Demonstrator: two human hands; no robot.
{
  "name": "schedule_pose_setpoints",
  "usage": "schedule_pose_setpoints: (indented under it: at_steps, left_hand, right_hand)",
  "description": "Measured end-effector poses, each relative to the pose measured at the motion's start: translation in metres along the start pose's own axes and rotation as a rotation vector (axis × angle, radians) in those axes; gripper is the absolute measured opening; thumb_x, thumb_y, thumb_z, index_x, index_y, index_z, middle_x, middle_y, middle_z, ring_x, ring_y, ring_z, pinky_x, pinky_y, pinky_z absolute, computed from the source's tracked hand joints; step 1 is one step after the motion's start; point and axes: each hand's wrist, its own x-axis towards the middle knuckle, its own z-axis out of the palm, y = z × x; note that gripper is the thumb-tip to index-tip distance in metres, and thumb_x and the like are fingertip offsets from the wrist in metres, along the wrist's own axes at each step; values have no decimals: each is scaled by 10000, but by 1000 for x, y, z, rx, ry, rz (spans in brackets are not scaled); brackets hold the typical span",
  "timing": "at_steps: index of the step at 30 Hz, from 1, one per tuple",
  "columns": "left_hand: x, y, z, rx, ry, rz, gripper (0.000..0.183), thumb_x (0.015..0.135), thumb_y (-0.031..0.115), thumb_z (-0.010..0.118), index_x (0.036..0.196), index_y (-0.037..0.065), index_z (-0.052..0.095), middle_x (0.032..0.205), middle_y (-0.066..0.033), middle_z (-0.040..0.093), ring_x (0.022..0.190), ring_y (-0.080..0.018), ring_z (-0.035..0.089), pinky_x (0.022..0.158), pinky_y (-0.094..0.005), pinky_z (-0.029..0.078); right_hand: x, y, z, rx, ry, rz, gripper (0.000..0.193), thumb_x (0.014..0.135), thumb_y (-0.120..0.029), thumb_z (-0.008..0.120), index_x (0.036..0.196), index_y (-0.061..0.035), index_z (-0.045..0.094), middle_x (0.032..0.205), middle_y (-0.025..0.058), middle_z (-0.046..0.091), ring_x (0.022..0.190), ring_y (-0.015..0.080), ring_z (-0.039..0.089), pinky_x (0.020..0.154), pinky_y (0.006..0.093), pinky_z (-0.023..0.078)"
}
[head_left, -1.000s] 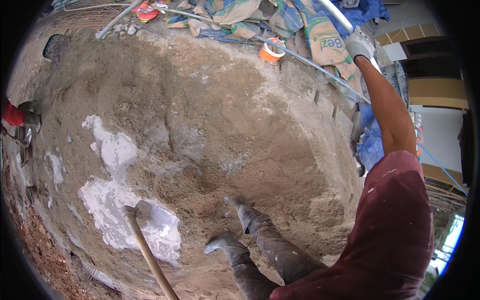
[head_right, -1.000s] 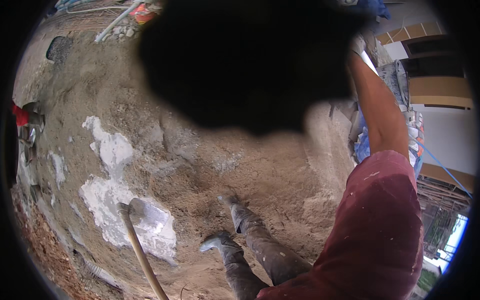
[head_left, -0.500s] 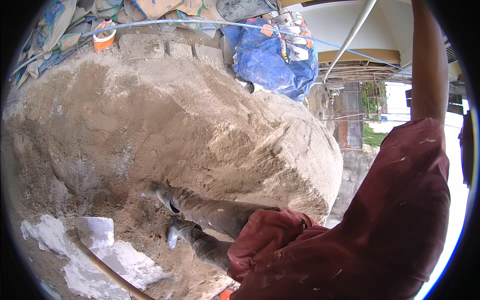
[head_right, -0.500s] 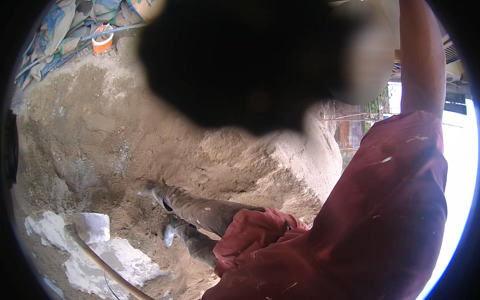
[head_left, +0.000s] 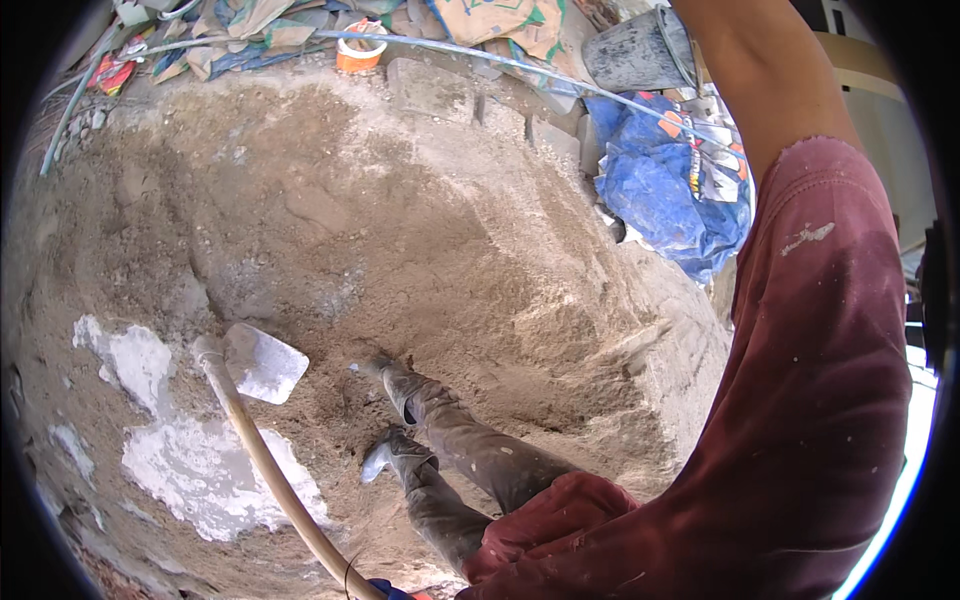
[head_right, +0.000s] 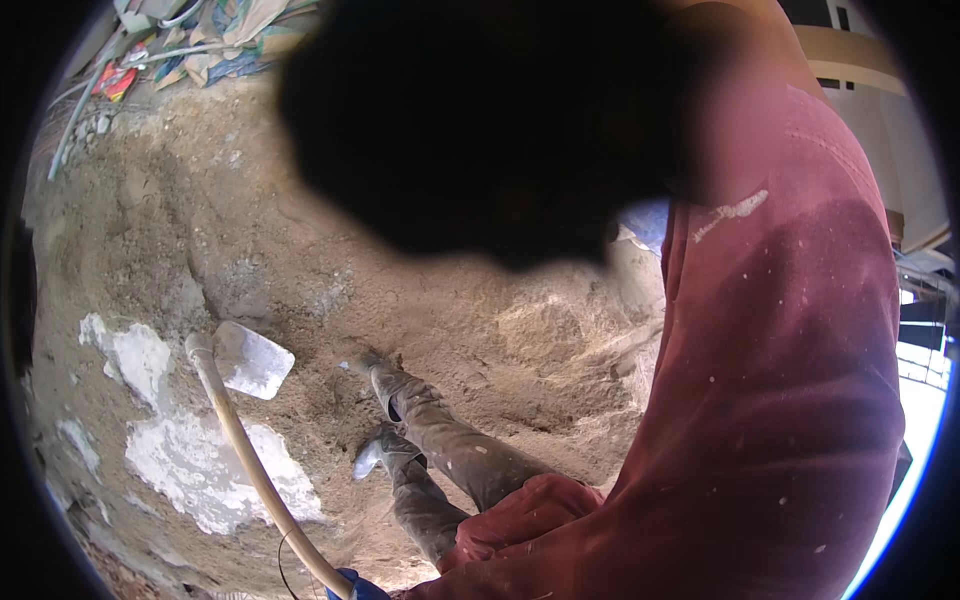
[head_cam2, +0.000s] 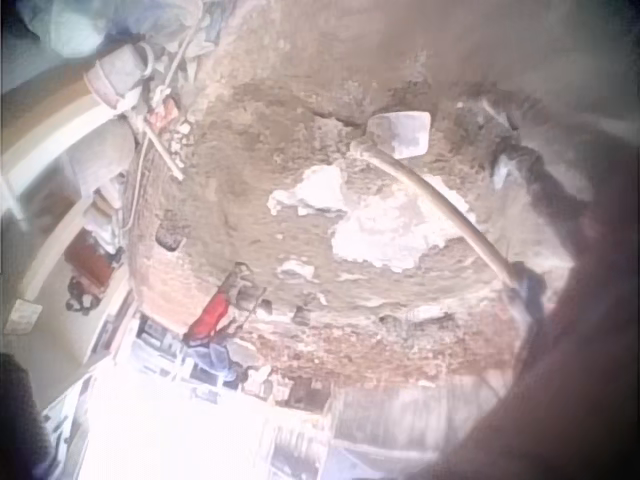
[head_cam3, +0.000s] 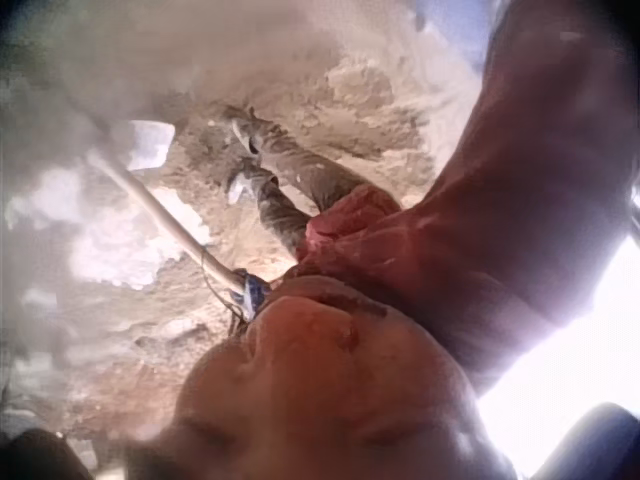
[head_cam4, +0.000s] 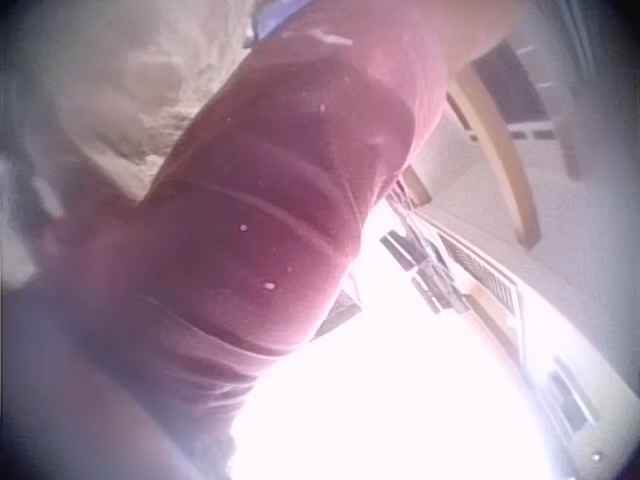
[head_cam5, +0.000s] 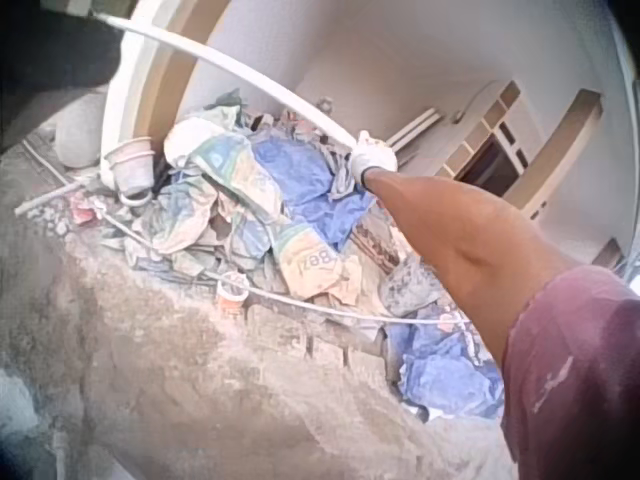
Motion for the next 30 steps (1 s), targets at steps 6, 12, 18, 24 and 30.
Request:
schedule_pose_setpoints:
  at_steps: [6, 12, 18, 24, 30]
  left_hand:
    - [-29, -22, -5, -276, 10, -123, 241, 867, 14, 615, 1091, 33, 529, 589, -11, 503, 427, -108, 473, 392, -251, 380]
    - [-46, -19, 5, -450, -15, -197, 267, 844, 52, 663, 1075, 57, 529, 607, -22, 521, 427, -130, 488, 380, -264, 382]
    - [-51, -57, 7, -517, -91, -207, 309, 760, -31, 708, 1016, 2, 537, 687, -43, 584, 525, -126, 559, 489, -263, 461]
    - [-35, -133, 32, -61, -177, 173, 380, 760, 28, 771, 1066, 25, 546, 875, -40, 607, 742, -113, 609, 633, -266, 515]
    - [59, -139, 112, -107, -307, 217, 353, 789, 117, 753, 1060, 46, 538, 843, -48, 617, 712, -119, 618, 600, -288, 512]
  right_hand:
    - [-90, -8, 91, -6, -321, 43, 493, 863, -350, 545, 1206, 4, 553, 1095, 223, 664, 1026, 372, 643, 837, 462, 503]
    - [-222, -105, 123, 171, -361, 108, 663, 844, -414, 599, 1318, 9, 410, 1171, 277, 595, 1086, 424, 587, 922, 484, 458]
    - [-483, -197, -27, 1016, -764, -129, 486, 868, -199, 658, 1278, -23, 466, 1178, 182, 578, 1049, 317, 576, 902, 413, 468]
    - [-634, -283, -267, 1507, -2659, 1014, 354, 950, -364, 577, 1164, -85, 539, 1039, 163, 630, 865, 293, 644, 781, 481, 545]
    - [-622, -298, -230, 1235, -2081, 988, 289, 885, -309, 680, 954, -86, 509, 712, 63, 537, 562, 214, 547, 509, 409, 517]
